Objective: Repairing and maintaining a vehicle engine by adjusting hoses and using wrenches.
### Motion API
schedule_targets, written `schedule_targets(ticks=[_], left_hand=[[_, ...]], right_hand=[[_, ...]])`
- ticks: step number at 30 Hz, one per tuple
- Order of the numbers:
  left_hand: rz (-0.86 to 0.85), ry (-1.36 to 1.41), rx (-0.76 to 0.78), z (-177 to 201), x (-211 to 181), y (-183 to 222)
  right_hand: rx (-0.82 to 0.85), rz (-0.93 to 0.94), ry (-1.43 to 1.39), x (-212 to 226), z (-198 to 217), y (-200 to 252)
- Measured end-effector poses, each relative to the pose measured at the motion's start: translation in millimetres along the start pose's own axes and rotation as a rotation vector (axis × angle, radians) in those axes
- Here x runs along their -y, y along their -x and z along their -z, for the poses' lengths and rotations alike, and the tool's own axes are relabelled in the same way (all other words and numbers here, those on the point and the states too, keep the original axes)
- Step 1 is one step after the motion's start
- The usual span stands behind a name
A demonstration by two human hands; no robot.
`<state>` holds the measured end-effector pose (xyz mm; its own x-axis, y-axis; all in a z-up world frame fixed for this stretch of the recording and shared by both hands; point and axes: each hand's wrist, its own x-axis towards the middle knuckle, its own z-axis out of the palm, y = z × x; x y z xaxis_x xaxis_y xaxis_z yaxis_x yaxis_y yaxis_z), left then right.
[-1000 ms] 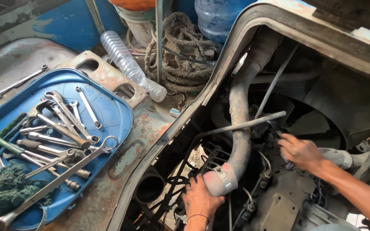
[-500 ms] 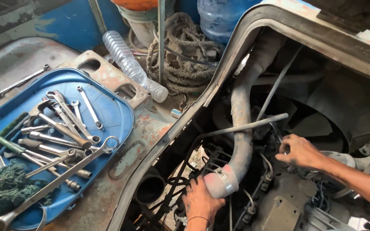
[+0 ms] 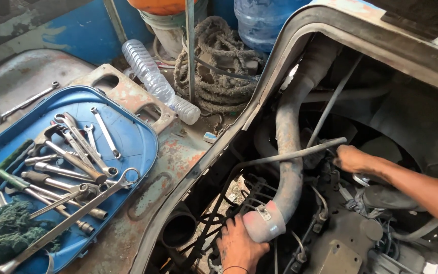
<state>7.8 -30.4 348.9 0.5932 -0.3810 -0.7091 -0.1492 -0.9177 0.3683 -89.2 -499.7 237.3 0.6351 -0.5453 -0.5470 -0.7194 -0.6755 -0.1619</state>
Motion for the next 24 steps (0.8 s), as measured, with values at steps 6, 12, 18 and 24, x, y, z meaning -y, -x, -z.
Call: schedule_targets(ticks=[6, 12, 18, 24], left_hand=[[-0.035, 0.011, -0.042, -8.9, 8.1, -8.9], [-0.026, 0.006, -0.028, -15.1, 9.2, -12.2], [-0.019, -0.005, 0.004, -11.4, 6.6, -9.7], [0.026, -0.072, 0.048, -6.8, 2.1, -19.2]], right_hand=[[0.066, 0.144, 0.517, -34.8, 33.2, 19.2], [0.008, 0.349, 0.817, -127.4, 16.2, -9.7], [0.079, 0.165, 0.294, -88.9, 16.7, 52.5], [-0.126, 0.147, 0.062, -22.0, -9.1, 31.8]])
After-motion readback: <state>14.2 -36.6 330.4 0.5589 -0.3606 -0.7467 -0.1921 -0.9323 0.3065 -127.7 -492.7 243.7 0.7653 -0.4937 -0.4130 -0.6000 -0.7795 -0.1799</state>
